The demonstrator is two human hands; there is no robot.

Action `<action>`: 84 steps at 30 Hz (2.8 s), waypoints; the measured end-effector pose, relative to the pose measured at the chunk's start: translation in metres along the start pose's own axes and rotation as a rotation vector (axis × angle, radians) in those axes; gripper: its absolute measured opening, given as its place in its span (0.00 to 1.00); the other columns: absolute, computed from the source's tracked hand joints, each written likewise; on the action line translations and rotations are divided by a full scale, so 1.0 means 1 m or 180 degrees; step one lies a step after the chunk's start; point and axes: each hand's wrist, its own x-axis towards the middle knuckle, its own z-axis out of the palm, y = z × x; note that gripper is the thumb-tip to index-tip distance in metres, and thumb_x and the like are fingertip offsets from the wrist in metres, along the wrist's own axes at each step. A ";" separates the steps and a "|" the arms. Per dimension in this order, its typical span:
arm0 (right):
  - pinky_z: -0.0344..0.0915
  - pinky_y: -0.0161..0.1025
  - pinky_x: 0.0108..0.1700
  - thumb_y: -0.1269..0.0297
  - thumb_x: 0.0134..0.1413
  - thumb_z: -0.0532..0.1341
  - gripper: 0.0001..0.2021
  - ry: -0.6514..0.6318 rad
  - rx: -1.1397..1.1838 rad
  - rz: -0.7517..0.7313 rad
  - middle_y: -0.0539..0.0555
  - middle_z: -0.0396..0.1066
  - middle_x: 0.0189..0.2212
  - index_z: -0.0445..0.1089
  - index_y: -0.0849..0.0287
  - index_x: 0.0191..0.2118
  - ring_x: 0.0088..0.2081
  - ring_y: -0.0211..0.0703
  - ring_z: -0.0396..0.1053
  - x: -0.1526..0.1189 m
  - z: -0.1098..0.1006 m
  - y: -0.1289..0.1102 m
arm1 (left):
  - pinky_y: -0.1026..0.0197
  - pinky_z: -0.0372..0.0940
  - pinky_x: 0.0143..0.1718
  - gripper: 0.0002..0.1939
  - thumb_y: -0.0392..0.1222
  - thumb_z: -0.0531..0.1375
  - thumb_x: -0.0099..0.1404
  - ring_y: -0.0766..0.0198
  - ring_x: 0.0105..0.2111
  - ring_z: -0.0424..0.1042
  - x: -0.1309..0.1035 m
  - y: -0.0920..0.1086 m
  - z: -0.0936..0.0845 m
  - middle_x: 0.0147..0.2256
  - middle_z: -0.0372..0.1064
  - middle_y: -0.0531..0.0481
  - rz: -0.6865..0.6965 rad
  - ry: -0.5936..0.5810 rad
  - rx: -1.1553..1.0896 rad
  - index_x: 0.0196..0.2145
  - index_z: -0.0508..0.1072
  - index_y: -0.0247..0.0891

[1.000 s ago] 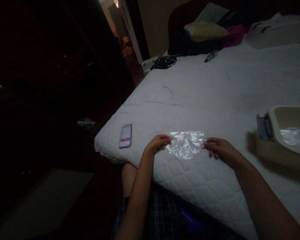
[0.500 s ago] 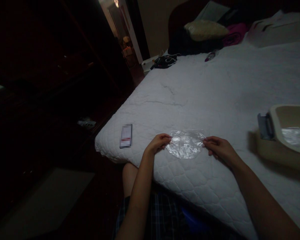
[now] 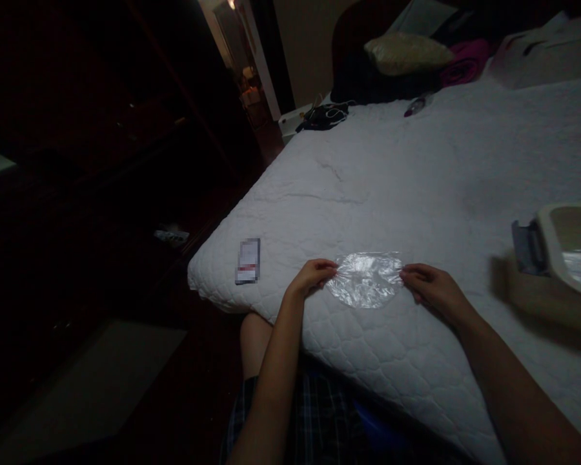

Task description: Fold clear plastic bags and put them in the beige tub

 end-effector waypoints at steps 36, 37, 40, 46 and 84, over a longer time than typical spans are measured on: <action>0.63 0.37 0.26 0.64 0.43 0.59 0.16 0.0124 -0.0578 -0.0529 0.55 0.74 0.30 0.70 0.60 0.41 0.27 0.42 0.70 -0.004 0.001 0.007 | 0.64 0.60 0.35 0.03 0.35 0.62 0.47 0.65 0.35 0.68 -0.007 -0.013 0.000 0.33 0.70 0.48 0.1091 0.0297 -0.0219 0.23 0.75 0.35; 0.64 0.37 0.26 0.65 0.42 0.59 0.17 0.0146 -0.0656 -0.0573 0.55 0.74 0.30 0.70 0.60 0.42 0.27 0.42 0.69 -0.004 0.001 0.006 | 0.64 0.60 0.35 0.04 0.35 0.63 0.46 0.65 0.35 0.68 -0.008 -0.013 0.000 0.33 0.70 0.48 0.1075 0.0309 -0.0222 0.24 0.75 0.35; 0.65 0.39 0.29 0.64 0.43 0.60 0.18 0.0182 -0.0810 -0.0720 0.55 0.73 0.29 0.70 0.61 0.44 0.27 0.42 0.69 -0.007 0.002 0.006 | 0.65 0.60 0.35 0.07 0.37 0.65 0.46 0.66 0.34 0.68 -0.011 -0.011 0.001 0.32 0.71 0.48 0.0976 0.0335 -0.0172 0.26 0.76 0.34; 0.68 0.43 0.37 0.60 0.48 0.59 0.13 0.0393 -0.1273 -0.1608 0.57 0.71 0.38 0.71 0.58 0.41 0.34 0.45 0.70 -0.011 0.007 0.009 | 0.68 0.58 0.29 0.20 0.40 0.67 0.48 0.71 0.28 0.66 -0.021 0.001 0.000 0.33 0.70 0.49 0.0685 0.0340 -0.0191 0.41 0.73 0.35; 0.56 0.53 0.55 0.72 0.57 0.51 0.14 -0.0067 -0.3273 -0.3557 0.60 0.71 0.47 0.68 0.59 0.47 0.49 0.48 0.68 -0.048 0.049 0.000 | 0.44 0.57 0.55 0.19 0.42 0.50 0.65 0.52 0.49 0.65 -0.080 -0.042 0.058 0.47 0.67 0.39 0.2885 0.0588 0.3853 0.50 0.67 0.31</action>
